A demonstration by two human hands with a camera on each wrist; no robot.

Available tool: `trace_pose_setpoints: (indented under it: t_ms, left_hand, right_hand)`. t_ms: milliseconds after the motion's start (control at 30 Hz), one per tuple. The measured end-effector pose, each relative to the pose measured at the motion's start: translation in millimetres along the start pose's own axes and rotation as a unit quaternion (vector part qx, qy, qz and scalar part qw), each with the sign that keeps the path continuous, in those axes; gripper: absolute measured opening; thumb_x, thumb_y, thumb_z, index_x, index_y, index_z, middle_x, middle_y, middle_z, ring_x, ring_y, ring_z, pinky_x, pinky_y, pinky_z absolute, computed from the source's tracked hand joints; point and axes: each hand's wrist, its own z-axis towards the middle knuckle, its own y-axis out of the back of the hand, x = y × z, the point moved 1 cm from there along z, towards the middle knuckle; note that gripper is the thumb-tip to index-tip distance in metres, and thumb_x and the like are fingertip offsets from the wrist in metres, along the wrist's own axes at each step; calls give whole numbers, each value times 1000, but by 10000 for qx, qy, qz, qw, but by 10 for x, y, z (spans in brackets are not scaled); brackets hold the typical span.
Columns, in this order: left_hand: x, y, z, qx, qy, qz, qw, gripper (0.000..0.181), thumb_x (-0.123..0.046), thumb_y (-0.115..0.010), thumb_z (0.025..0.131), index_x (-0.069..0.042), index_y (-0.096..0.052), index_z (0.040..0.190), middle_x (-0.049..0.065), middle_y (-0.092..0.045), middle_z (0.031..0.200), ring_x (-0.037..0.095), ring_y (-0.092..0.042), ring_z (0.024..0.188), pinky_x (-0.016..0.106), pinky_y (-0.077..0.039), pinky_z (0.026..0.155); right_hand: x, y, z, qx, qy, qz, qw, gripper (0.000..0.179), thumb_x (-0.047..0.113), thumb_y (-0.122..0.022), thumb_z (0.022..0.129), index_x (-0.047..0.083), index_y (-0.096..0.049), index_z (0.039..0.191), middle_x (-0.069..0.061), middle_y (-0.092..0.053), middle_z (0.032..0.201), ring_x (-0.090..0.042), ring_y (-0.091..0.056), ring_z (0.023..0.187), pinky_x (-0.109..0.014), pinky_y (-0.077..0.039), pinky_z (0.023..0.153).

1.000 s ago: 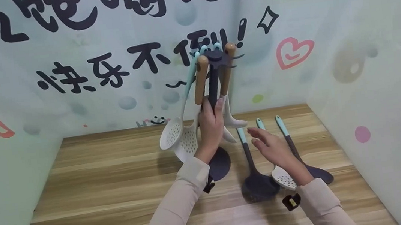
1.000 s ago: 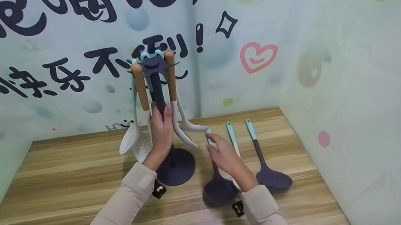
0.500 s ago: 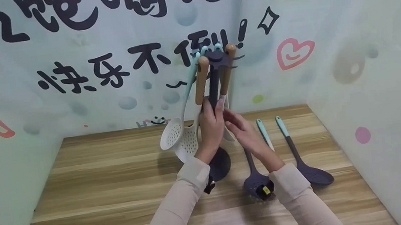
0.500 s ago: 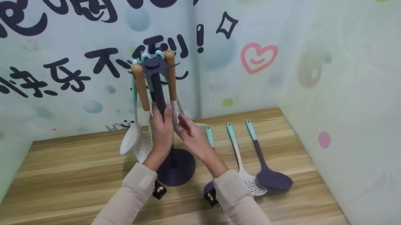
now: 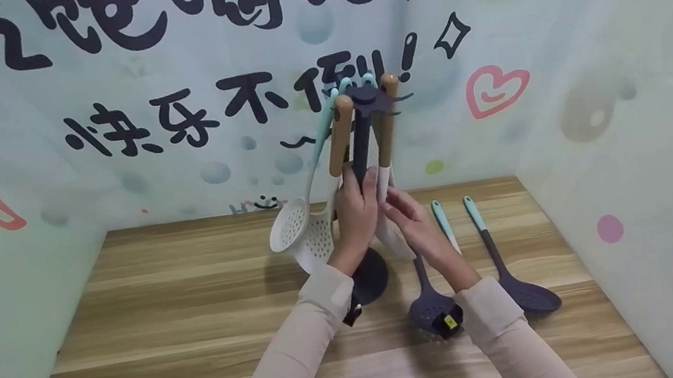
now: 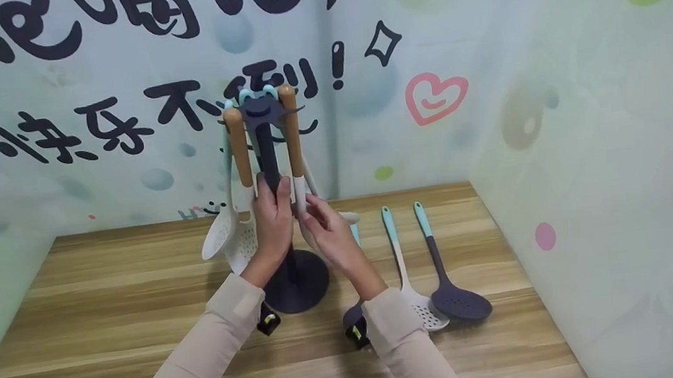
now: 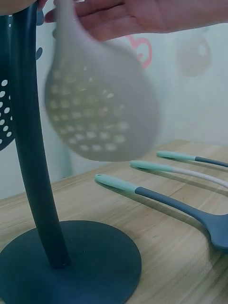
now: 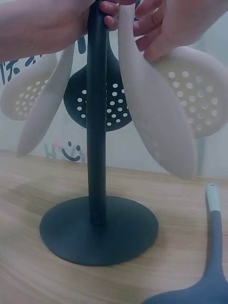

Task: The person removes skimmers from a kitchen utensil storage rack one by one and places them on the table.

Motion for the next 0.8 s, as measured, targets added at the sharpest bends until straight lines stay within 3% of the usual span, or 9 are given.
trace_pose_setpoints:
  t_ms: [200, 367, 533, 800]
  left_hand:
    - [0, 4, 0, 92, 49, -61, 9999, 21, -21, -46, 98, 0, -45, 105, 5, -47, 68, 14, -48, 56, 22, -39, 50]
    - [1, 2, -5, 25, 88, -77, 9999, 20, -20, -47, 98, -1, -46, 101, 3, -44, 68, 12, -44, 58, 23, -36, 52]
    - [-3, 1, -5, 13, 27, -174, 9998, 19, -19, -46, 98, -1, -46, 101, 2, -43, 68, 12, -43, 57, 23, -35, 51]
    - [2, -3, -4, 46, 23, -227, 9997, 19, -20, -45, 99, -1, -46, 102, 2, -43, 69, 13, -43, 58, 24, -35, 52]
  right_hand:
    - [-46, 102, -59, -78, -83, -125, 9999, 31, 13, -47, 98, -2, -53, 125, -18, -60, 117, -24, -57, 108, -29, -43, 92]
    - [-39, 172, -101, -378, -134, -264, 9988, 26, 10, -48, 97, -6, -54, 116, -18, -62, 105, -17, -57, 95, -25, -43, 84]
    - [-37, 268, -128, -614, -108, -588, 9963, 26, 9, -46, 97, -5, -54, 118, -23, -60, 107, -19, -57, 95, -26, -43, 83]
    - [-33, 371, -171, -771, 88, -1054, 9914, 25, 13, -43, 99, 0, -55, 117, -19, -61, 104, -23, -55, 97, -35, -42, 86]
